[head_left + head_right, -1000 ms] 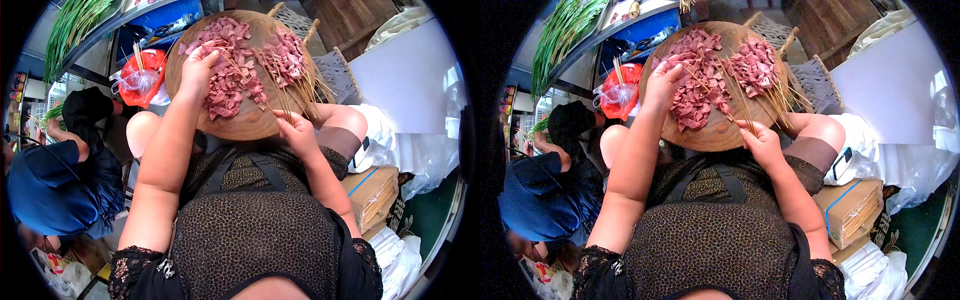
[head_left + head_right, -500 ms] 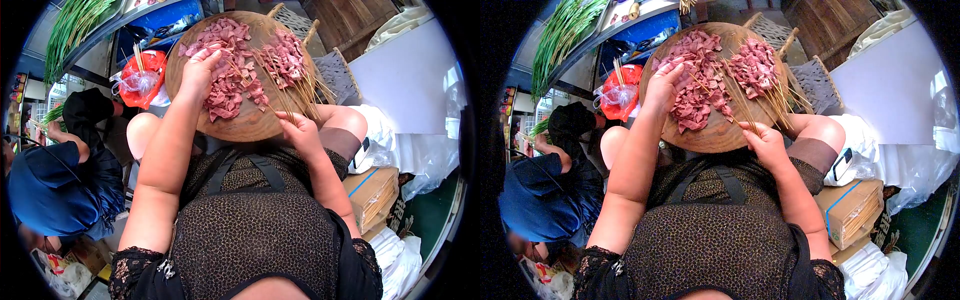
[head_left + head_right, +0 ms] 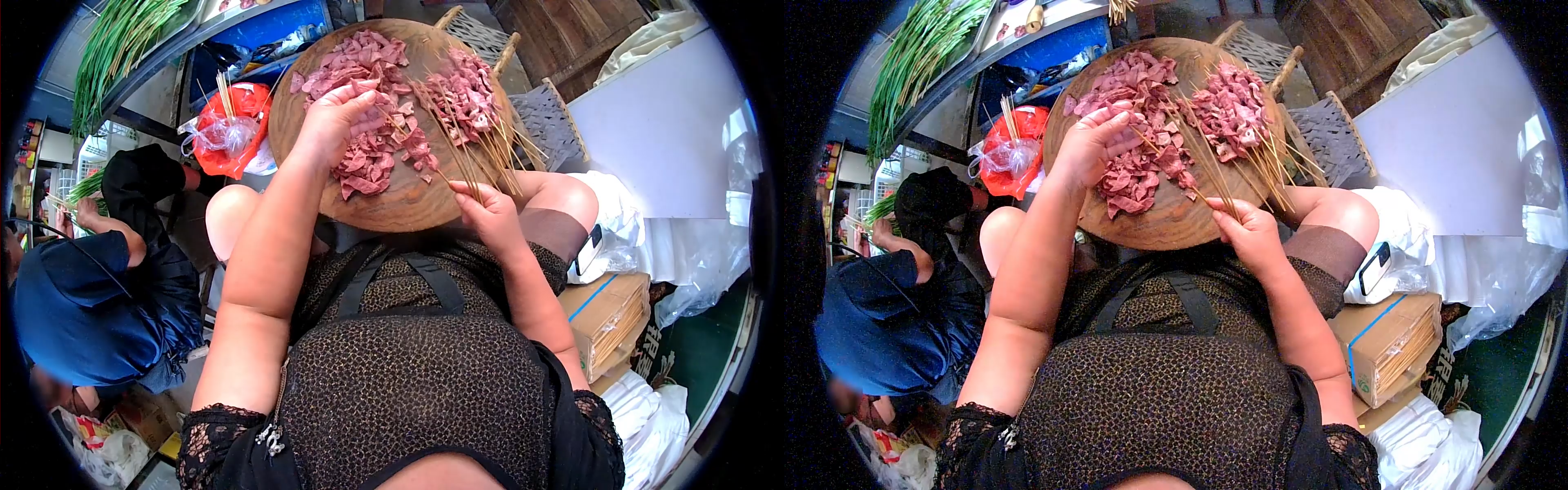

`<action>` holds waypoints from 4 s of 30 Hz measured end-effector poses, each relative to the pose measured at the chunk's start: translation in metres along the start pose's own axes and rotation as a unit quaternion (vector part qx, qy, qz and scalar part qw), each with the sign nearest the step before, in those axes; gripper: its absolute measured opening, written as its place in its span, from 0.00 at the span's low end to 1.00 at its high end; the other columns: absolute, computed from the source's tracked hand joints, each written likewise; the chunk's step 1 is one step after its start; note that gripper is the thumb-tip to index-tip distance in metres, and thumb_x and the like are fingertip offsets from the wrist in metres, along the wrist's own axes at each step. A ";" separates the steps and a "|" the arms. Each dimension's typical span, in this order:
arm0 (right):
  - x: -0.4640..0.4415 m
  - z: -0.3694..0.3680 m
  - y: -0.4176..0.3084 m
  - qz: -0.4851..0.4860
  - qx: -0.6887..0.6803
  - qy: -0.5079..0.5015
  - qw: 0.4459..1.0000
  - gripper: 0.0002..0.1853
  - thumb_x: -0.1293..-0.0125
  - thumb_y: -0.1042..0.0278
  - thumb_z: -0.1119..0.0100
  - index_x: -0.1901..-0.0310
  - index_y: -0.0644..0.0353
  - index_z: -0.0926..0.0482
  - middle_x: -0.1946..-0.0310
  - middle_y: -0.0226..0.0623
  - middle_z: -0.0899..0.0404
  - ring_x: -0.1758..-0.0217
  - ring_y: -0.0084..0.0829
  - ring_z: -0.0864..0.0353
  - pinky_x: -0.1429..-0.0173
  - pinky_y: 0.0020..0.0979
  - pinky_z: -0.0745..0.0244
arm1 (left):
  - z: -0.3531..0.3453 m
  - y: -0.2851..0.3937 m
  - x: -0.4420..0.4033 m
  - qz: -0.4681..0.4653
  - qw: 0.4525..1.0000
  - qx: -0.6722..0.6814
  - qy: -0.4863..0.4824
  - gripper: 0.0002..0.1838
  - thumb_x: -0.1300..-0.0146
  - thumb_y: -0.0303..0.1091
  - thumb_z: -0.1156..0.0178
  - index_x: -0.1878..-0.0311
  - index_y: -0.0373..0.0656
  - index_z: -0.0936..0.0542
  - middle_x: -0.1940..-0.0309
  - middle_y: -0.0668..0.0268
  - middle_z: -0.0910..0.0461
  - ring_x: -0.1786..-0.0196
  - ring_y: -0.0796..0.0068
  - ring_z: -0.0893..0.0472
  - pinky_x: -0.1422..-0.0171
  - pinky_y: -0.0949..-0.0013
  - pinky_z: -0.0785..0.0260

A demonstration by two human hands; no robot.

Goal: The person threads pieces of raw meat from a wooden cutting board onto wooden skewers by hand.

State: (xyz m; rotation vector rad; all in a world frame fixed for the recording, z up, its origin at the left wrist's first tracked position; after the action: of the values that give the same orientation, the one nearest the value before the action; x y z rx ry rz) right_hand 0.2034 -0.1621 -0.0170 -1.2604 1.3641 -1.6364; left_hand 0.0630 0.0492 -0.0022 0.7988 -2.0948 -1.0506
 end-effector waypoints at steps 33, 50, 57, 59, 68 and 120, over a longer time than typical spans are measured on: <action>-0.026 -0.031 0.001 -0.080 -0.134 -0.035 0.987 0.13 0.37 0.68 0.45 0.52 0.61 0.25 0.80 0.20 0.31 0.81 0.11 0.38 0.78 0.14 0.45 | -0.027 -0.007 0.007 0.022 0.996 0.048 -0.068 0.14 0.34 0.35 0.52 0.50 0.38 0.27 0.56 0.59 0.22 0.53 0.67 0.22 0.47 0.60 0.28; -0.037 -0.079 -0.001 -0.117 -0.184 -0.048 0.975 0.13 0.38 0.70 0.45 0.51 0.60 0.25 0.81 0.21 0.31 0.83 0.12 0.37 0.80 0.15 0.45 | -0.023 -0.021 -0.011 -0.045 0.963 0.266 0.000 0.15 0.31 0.48 0.59 0.68 0.48 0.35 0.84 0.75 0.45 0.84 0.83 0.47 0.81 0.76 0.51; -0.043 -0.064 -0.010 -0.102 -0.171 -0.001 0.980 0.12 0.38 0.70 0.44 0.52 0.59 0.24 0.81 0.21 0.30 0.82 0.12 0.36 0.80 0.14 0.44 | -0.039 -0.025 -0.012 -0.049 0.975 0.190 -0.107 0.20 0.31 0.51 0.61 0.58 0.41 0.31 0.79 0.70 0.34 0.80 0.79 0.36 0.73 0.74 0.38; -0.041 -0.050 -0.015 -0.085 -0.190 -0.015 0.978 0.13 0.38 0.71 0.45 0.52 0.60 0.25 0.81 0.21 0.30 0.82 0.11 0.36 0.79 0.13 0.44 | -0.025 -0.009 -0.012 -0.066 0.995 0.039 -0.066 0.23 0.31 0.52 0.59 0.52 0.39 0.31 0.70 0.65 0.28 0.71 0.74 0.29 0.64 0.70 0.34; -0.010 -0.001 0.007 -0.107 -0.180 0.037 0.977 0.15 0.35 0.69 0.50 0.47 0.58 0.28 0.82 0.23 0.32 0.90 0.12 0.46 0.89 0.15 0.52 | -0.018 -0.035 0.010 -0.105 0.672 -0.724 -0.119 0.10 0.48 0.39 0.38 0.65 0.46 0.18 0.68 0.60 0.20 0.61 0.61 0.21 0.57 0.64 0.29; 0.008 -0.004 0.009 -0.035 -0.018 0.013 0.999 0.13 0.38 0.71 0.45 0.52 0.62 0.23 0.78 0.20 0.30 0.79 0.13 0.35 0.74 0.16 0.40 | 0.005 -0.004 -0.006 0.024 0.997 0.066 -0.023 0.16 0.35 0.31 0.53 0.47 0.34 0.30 0.58 0.55 0.22 0.55 0.65 0.20 0.51 0.67 0.24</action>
State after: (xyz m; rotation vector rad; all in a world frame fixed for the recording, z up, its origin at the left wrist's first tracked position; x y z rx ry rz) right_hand 0.1965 -0.1705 -0.0237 -1.3256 1.3839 -1.6873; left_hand 0.0633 0.0536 -0.0095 0.7900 -2.2288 -0.9212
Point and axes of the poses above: each hand's wrist, its own x-axis away from the middle knuckle, its own z-axis out of the back of the hand, y = z × x, the point moved 8 cm from there along -x, towards the middle knuckle
